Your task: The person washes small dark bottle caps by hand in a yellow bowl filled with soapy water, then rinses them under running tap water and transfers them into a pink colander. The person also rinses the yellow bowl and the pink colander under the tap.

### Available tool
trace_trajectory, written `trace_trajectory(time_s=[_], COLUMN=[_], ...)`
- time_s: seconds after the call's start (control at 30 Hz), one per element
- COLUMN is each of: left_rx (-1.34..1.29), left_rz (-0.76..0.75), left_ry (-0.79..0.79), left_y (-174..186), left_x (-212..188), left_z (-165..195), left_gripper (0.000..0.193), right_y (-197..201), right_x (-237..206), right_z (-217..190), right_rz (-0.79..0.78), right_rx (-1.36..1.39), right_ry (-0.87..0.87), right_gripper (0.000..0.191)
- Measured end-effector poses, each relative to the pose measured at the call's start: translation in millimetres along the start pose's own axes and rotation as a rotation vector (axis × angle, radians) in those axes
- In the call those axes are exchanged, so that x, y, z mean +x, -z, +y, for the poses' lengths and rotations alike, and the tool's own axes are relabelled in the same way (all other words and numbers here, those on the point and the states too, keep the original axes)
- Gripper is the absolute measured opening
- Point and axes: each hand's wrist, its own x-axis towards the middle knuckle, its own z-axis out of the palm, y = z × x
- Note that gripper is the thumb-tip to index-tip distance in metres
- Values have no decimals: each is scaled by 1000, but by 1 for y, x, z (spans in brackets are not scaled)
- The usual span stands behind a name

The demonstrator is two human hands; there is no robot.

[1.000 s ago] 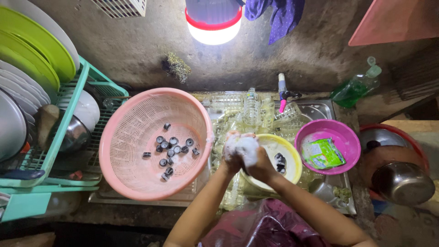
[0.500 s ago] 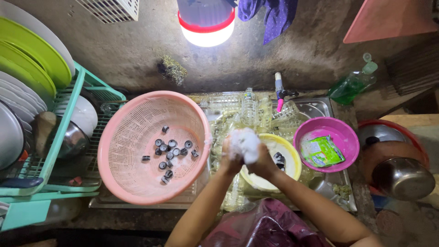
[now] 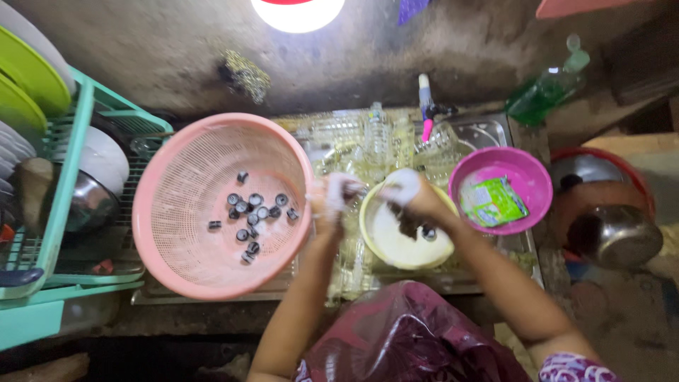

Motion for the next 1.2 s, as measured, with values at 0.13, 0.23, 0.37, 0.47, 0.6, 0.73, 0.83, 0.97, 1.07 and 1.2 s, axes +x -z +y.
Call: trace_trajectory(time_s=[0.13, 0.23, 0.37, 0.47, 0.6, 0.73, 0.83, 0.97, 1.07, 1.2], left_rx=[582, 1350, 1484, 1142, 908, -11, -553, -572, -663, -531], left_rz=[276, 380, 322, 160, -151, -212, -54, -111, -140, -140], left_ry=[-151, -426, -447, -358, -194, 357, 684, 586, 806, 786], left_y=[60, 87, 85, 67, 26, -21, -42, -38, -22, -20], left_x=[13, 9, -2, -11, -23, -23, -24, -7, 12, 8], left_z=[53, 75, 62, 34, -8, -45, -58, -54, -46, -55], left_gripper=[18, 25, 29, 18, 22, 30, 32, 31, 31, 27], right_y=[38, 20, -16, -23, -20, -20, -29, -42, -50, -50], right_x=[28, 33, 18, 21, 14, -13, -27, -38, -47, -46], right_z=[60, 113, 143, 130, 63, 3, -25, -38, -31, -16], right_rz=[60, 59, 79, 19, -110, 14, 308, 415, 356, 277], right_rx=[-206, -917, -1118, -1062, -610, -87, -194, -416, -635, -485], right_ry=[-99, -245, -246, -183, 23, 20, 519, 672, 878, 791], right_gripper=[22, 26, 27, 26, 32, 29, 21, 20, 28, 23])
